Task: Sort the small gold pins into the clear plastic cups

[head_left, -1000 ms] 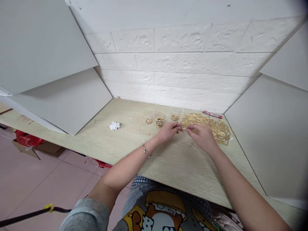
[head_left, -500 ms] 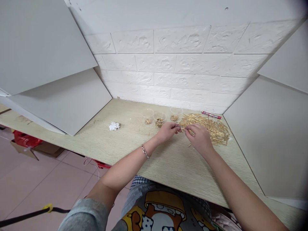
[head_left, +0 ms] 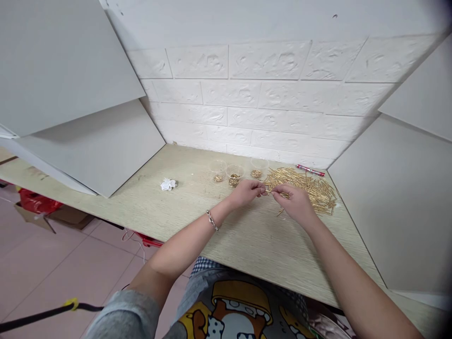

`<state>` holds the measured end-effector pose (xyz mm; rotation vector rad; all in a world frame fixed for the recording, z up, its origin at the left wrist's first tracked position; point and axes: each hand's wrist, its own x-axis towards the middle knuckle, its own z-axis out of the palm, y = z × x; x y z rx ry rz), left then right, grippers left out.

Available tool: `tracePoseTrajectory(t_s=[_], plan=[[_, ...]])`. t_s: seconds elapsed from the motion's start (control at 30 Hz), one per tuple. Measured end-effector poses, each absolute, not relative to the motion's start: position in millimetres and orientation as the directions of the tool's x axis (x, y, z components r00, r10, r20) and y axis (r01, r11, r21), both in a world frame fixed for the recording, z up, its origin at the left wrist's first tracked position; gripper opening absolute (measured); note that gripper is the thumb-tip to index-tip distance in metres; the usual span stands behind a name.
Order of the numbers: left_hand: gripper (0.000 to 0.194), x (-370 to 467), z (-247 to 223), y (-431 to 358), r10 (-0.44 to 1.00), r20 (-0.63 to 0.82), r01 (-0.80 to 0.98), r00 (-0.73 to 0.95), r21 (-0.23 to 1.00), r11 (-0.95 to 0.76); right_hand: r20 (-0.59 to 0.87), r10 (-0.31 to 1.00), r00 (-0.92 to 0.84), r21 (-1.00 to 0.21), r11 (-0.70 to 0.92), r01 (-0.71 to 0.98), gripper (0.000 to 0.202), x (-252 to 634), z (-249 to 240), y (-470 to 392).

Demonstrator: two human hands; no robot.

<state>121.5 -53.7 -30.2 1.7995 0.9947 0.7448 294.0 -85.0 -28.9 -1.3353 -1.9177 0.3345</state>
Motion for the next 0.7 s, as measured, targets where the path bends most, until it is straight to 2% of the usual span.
tracePoseTrajectory(t_s=[0.2,0.4,0.47,0.57,0.7], plan=[[0.017,122,-34,-51,0.88,0.067,0.308,0.47,0.922,-0.234,0.517,0.847,-0.122,-0.552,0.438,0.71,0.014,287,-35,-85],[0.018,123,-34,-51,0.895,0.055,0.307,0.443,0.928,-0.209,0.631,0.758,-0.165,-0.378,0.486,0.788,0.016,280,-37,-88],[0.018,122,-33,-51,0.894,0.054,0.306,0.444,0.929,-0.208,0.641,0.745,-0.184,-0.352,0.499,0.792,0.017,281,-38,-88],[0.016,122,-32,-51,0.886,0.056,0.286,0.461,0.935,-0.208,0.615,0.767,-0.184,-0.394,0.501,0.77,0.016,284,-36,-87],[0.014,119,-30,-51,0.862,0.045,0.252,0.505,0.947,-0.197,0.527,0.832,-0.172,-0.515,0.474,0.714,0.014,288,-32,-85]])
